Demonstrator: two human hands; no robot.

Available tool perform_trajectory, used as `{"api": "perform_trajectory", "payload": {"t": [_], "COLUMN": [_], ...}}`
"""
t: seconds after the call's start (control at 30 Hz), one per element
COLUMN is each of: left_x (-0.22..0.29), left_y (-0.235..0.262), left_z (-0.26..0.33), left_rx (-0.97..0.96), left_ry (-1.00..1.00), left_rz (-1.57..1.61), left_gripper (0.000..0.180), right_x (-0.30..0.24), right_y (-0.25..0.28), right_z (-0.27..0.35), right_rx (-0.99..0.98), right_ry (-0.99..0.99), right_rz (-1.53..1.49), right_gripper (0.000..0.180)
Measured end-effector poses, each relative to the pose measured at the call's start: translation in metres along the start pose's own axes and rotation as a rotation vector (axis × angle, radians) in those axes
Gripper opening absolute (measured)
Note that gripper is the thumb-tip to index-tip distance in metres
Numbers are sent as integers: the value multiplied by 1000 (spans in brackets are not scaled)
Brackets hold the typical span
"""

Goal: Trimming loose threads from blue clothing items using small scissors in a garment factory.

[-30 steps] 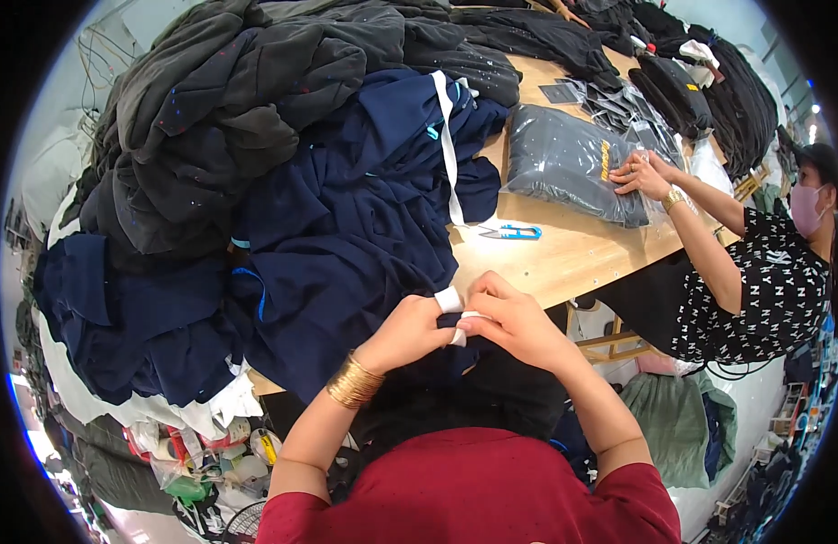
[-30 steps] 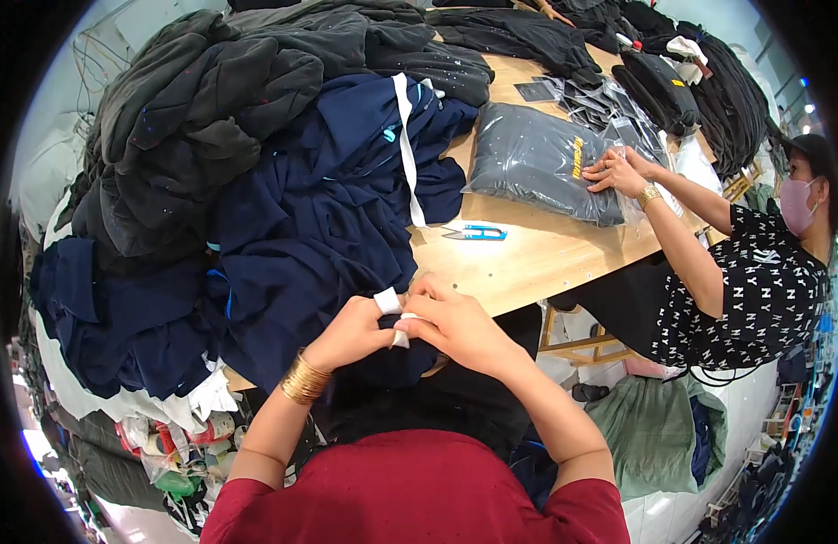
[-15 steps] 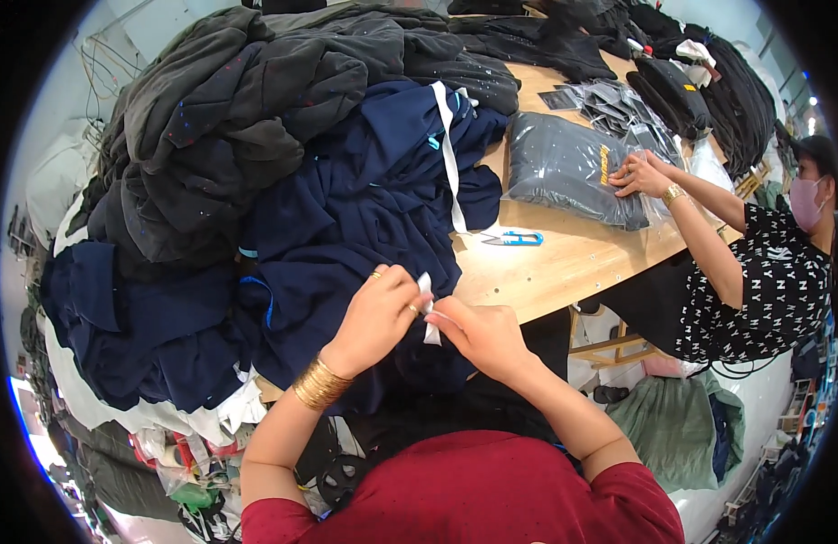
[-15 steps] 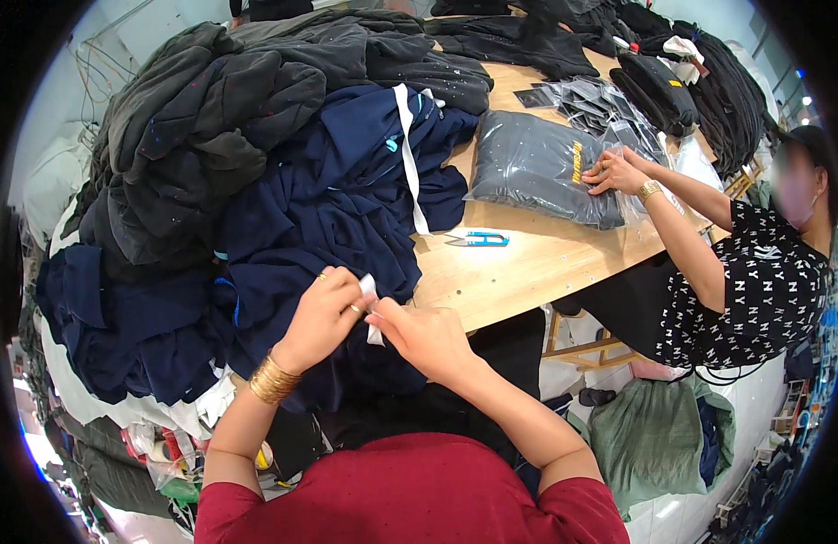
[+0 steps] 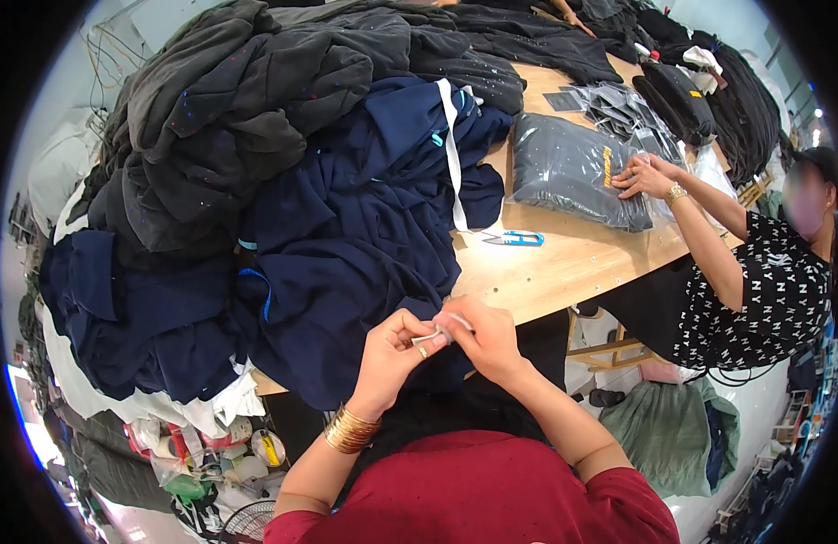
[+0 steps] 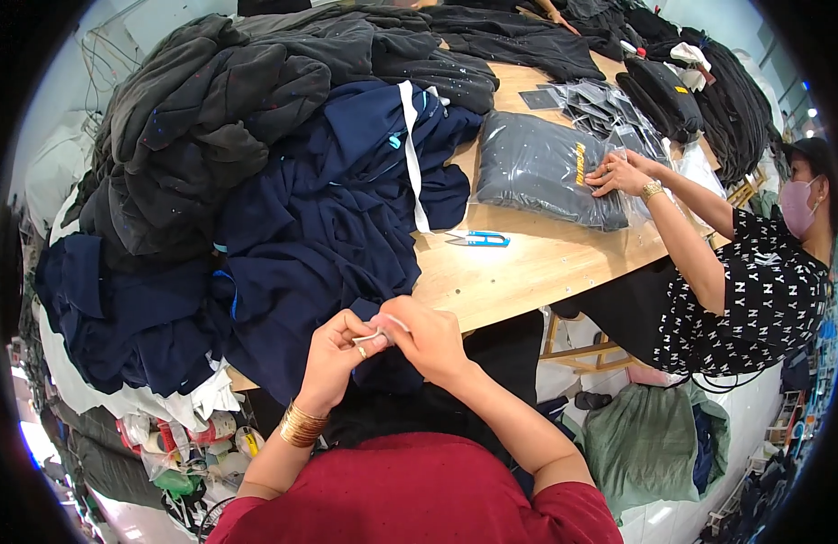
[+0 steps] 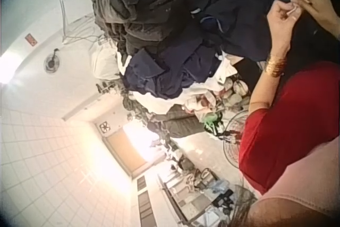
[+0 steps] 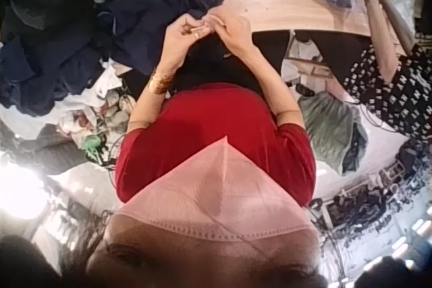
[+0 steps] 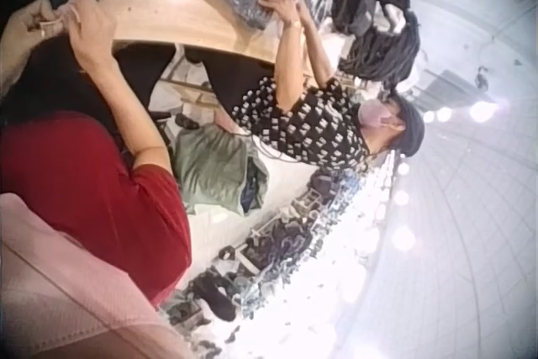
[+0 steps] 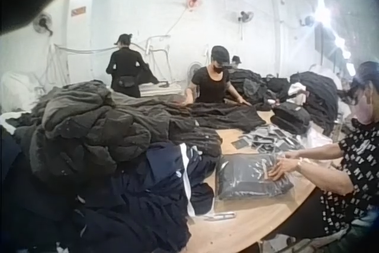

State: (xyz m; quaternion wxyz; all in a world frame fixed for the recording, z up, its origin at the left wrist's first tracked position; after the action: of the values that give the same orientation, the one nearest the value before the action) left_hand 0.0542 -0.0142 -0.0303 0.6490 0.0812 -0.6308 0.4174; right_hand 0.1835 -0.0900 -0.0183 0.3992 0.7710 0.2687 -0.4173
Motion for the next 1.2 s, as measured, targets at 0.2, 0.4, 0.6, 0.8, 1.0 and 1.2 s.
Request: {"api": "perform_trajectory", "payload": {"t": [0.2, 0.4, 0.6, 0.8, 1.0, 1.2], "left_x": [9, 28, 35, 24, 30, 25], "left_y": [2, 5, -11, 2, 5, 2], "left_z": [4, 7, 13, 8, 6, 8], "left_rx": [-170, -204, -164, -260, -117, -92], "left_ry": [-112, -130, -666, -763, -657, -546], "left_rz": [-308, -468, -1040, -1160, -1224, -1243], "left_gripper": [14, 16, 31, 24, 12, 11], "right_x": [5, 20, 22, 43, -9, 7], "right_y": [10, 19, 1, -6, 10, -14], "right_z": [-5, -6, 4, 14, 13, 20], "right_rx": [-367, -638, -593, -578, 83, -59], "right_ry": [-20, -274, -574, -642, 124, 182], "right_rz": [-71, -294, -576, -522, 410, 368], "right_gripper": [11, 12, 23, 17, 28, 19]}}
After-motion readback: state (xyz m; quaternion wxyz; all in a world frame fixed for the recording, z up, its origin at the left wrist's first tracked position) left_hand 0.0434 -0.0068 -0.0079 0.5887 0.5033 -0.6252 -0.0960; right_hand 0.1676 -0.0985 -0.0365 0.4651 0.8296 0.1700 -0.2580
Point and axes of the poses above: each hand's wrist, its own z-axis away from the middle knuckle, its own y-axis out of the back of the hand, x = y × z, the point moved 2 cm from there along -z, towards the middle knuckle, and after that the axes turned 3 degrees about -y, right-handed, at the moved point
